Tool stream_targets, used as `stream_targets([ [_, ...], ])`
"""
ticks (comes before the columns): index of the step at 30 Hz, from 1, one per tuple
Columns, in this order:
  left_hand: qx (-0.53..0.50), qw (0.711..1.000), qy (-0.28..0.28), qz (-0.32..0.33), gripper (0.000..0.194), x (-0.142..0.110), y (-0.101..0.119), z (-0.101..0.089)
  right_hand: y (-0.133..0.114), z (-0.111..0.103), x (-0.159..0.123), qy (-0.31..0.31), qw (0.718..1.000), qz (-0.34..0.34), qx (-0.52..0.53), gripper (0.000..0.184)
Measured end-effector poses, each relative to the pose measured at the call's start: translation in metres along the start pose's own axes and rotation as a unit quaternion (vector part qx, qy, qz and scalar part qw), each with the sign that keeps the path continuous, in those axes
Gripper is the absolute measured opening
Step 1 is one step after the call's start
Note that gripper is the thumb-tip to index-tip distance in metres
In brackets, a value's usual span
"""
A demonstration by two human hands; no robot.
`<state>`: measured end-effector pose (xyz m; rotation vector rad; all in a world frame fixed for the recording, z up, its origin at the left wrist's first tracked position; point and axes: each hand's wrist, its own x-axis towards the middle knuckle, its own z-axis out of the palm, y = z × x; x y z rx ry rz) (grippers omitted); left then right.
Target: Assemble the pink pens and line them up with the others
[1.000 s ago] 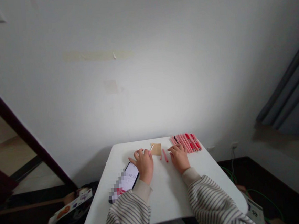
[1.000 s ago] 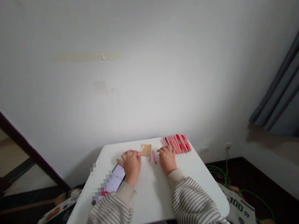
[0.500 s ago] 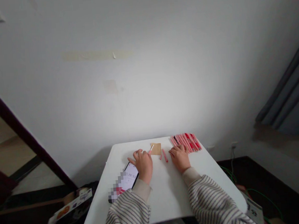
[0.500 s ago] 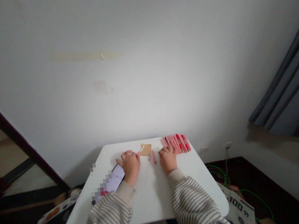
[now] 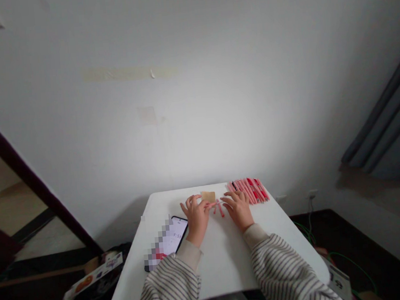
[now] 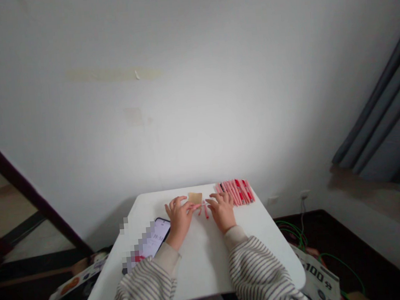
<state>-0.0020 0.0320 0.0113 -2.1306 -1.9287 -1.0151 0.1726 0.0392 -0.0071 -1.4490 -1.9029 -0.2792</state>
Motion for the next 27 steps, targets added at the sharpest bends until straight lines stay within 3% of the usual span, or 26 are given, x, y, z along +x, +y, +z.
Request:
stream_targets([
  [9, 0.002, 1.000, 0.000, -0.006, 0.012, 0.000, 0.000, -0.001, -0.002, -0.003, 0.001, 0.002, 0.999, 0.036, 0.005, 0.010],
  [27, 0.044, 0.995, 0.024, -0.083, 0.018, 0.003, -0.008, -0.005, 0.009, -0.001, -0.001, 0.007, 0.994, 0.107, -0.027, 0.011],
])
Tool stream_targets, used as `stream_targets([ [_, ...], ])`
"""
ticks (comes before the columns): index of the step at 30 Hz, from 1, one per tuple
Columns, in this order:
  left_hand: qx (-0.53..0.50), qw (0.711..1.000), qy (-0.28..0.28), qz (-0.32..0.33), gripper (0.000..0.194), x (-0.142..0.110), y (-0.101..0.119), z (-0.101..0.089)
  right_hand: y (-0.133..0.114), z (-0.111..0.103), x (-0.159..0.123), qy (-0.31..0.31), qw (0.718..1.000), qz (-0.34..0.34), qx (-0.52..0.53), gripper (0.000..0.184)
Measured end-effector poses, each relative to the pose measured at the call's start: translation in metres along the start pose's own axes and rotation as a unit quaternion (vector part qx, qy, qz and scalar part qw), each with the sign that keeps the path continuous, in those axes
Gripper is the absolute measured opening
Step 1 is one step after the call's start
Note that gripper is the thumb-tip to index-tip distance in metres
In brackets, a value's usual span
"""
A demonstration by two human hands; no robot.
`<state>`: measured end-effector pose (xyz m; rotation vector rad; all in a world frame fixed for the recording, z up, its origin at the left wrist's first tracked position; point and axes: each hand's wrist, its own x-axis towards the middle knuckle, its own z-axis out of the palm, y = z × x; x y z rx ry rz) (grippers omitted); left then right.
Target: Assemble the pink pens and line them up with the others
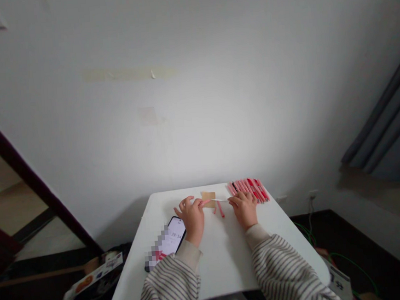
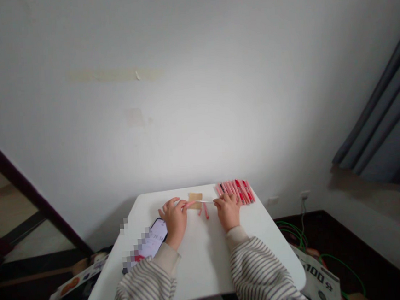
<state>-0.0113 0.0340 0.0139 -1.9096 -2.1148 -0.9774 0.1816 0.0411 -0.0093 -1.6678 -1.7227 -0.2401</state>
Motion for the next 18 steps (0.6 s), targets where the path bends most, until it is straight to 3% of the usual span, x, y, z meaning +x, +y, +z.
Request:
stream_targets([
  [5, 0.016, 1.000, 0.014, -0.010, 0.021, 0.0001, -0.0003, 0.0001, 0.0008, 0.0001, -0.0002, 0.005, 1.000, 0.006, -0.003, 0.012],
  [10, 0.063, 0.997, 0.037, -0.016, 0.037, -0.0011, -0.0015, 0.0009, -0.0003, -0.0008, -0.0001, 0.000, 1.000, 0.015, 0.002, 0.011],
  [18, 0.130, 0.991, 0.022, -0.024, 0.038, -0.0040, -0.0046, 0.0026, -0.0010, 0.0010, -0.0002, 0.001, 1.000, 0.008, -0.005, 0.011],
])
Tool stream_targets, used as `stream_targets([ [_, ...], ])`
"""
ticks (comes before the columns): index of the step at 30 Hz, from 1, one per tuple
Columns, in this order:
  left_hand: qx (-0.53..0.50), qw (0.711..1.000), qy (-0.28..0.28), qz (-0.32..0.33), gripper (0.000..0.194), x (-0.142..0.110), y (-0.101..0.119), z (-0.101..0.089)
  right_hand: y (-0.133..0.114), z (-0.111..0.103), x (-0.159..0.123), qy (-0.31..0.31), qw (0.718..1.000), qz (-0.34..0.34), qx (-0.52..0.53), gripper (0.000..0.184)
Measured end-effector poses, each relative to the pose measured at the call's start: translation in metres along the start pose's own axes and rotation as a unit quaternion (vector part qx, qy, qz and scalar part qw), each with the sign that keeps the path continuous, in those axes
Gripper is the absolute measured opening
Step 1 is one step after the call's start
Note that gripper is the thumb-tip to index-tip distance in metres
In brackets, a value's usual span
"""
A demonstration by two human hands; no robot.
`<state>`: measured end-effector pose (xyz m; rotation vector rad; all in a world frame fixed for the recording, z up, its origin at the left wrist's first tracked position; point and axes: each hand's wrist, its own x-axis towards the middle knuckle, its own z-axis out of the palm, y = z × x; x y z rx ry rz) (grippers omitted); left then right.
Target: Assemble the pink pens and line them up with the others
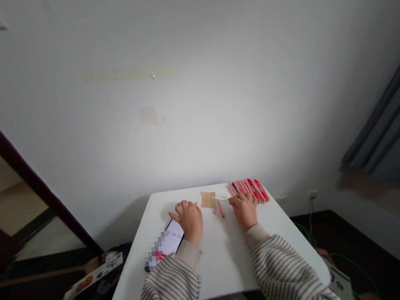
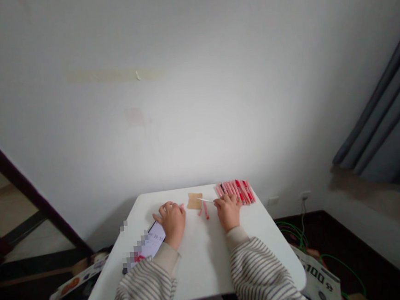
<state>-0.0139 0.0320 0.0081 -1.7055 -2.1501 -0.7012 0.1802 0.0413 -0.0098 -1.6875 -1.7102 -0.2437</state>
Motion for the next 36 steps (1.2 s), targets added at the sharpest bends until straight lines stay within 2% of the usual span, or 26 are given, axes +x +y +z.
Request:
stream_targets([
  [4, 0.008, 1.000, -0.015, -0.007, 0.039, 0.0002, 0.0004, 0.0003, -0.0018, -0.0021, 0.0003, -0.003, 1.000, 0.002, 0.015, 0.011],
  [16, -0.011, 1.000, 0.005, 0.006, 0.032, -0.0004, 0.0010, -0.0024, -0.0027, -0.0026, -0.0003, -0.010, 0.999, 0.003, 0.031, 0.010],
  [20, -0.057, 0.998, -0.016, 0.027, 0.022, 0.0020, 0.0019, 0.0001, -0.0023, -0.0010, -0.0006, -0.011, 1.000, -0.004, 0.025, 0.010],
  [27, -0.163, 0.983, -0.049, 0.070, 0.021, 0.0020, 0.0063, 0.0010, -0.0034, -0.0004, -0.0003, -0.019, 0.999, -0.018, 0.022, 0.010],
  [31, -0.176, 0.981, -0.043, 0.072, 0.012, 0.0015, 0.0068, 0.0004, -0.0041, -0.0005, -0.0005, -0.022, 0.999, -0.027, 0.026, 0.011],
  [36, -0.165, 0.983, -0.039, 0.074, 0.011, 0.0021, 0.0057, 0.0028, -0.0049, -0.0024, -0.0006, -0.026, 0.999, -0.024, 0.020, 0.011],
])
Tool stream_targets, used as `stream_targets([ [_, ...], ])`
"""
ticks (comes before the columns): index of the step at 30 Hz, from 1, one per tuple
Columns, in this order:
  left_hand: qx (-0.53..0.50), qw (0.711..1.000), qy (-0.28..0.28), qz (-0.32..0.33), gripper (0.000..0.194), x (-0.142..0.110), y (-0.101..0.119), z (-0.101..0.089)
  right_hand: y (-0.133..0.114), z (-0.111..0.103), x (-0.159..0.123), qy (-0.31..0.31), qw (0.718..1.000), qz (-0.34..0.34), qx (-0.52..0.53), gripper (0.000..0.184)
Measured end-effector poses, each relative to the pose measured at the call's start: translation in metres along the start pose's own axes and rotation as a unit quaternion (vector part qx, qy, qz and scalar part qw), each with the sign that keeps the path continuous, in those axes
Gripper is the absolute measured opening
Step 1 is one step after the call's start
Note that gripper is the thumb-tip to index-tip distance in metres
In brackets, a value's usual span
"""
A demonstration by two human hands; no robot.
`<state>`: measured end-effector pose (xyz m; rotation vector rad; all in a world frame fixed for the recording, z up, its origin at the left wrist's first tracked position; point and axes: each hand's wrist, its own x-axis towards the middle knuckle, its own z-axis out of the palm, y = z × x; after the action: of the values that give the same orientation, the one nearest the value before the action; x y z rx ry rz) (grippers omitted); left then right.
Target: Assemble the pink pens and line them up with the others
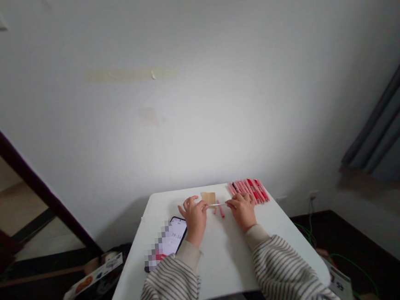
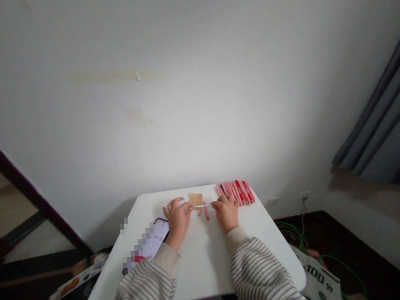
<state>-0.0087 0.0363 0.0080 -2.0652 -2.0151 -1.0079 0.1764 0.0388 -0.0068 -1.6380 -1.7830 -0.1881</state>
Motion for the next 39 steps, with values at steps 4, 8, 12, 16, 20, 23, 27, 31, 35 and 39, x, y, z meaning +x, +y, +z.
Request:
stream_targets([
  [4, 0.019, 1.000, 0.002, -0.017, 0.012, 0.000, -0.003, 0.002, 0.001, 0.000, 0.000, -0.005, 1.000, 0.019, -0.016, 0.011],
  [8, 0.050, 0.998, 0.004, -0.034, 0.011, 0.000, -0.006, 0.003, 0.001, -0.001, 0.000, -0.007, 0.999, 0.040, -0.034, 0.013],
  [12, 0.074, 0.997, 0.002, -0.026, 0.012, -0.002, -0.009, 0.005, 0.001, -0.001, 0.000, -0.007, 0.999, 0.041, -0.033, 0.012],
  [16, 0.084, 0.996, -0.005, -0.027, 0.014, -0.003, -0.010, 0.005, 0.002, 0.000, 0.000, -0.008, 0.999, 0.043, -0.032, 0.012],
  [20, 0.089, 0.996, -0.011, -0.032, 0.014, -0.003, -0.009, 0.005, 0.003, 0.003, -0.001, -0.003, 0.999, 0.037, -0.030, 0.012],
  [23, 0.089, 0.995, -0.012, -0.034, 0.014, -0.003, -0.010, 0.005, 0.003, 0.004, 0.000, 0.007, 0.999, 0.027, -0.024, 0.012],
  [27, 0.087, 0.996, -0.011, -0.032, 0.015, -0.003, -0.010, 0.005, 0.002, 0.003, 0.001, 0.007, 1.000, -0.002, -0.010, 0.014],
  [31, 0.080, 0.996, -0.008, -0.037, 0.014, -0.003, -0.009, 0.004, 0.000, 0.000, 0.004, -0.014, 1.000, -0.022, 0.010, 0.015],
  [35, 0.071, 0.996, -0.012, -0.044, 0.014, -0.004, -0.008, 0.002, -0.004, -0.004, 0.008, -0.036, 0.999, -0.041, 0.003, 0.018],
  [39, 0.066, 0.997, -0.016, -0.046, 0.017, -0.006, -0.008, -0.001, -0.010, -0.008, 0.017, -0.070, 0.996, -0.054, -0.020, 0.018],
])
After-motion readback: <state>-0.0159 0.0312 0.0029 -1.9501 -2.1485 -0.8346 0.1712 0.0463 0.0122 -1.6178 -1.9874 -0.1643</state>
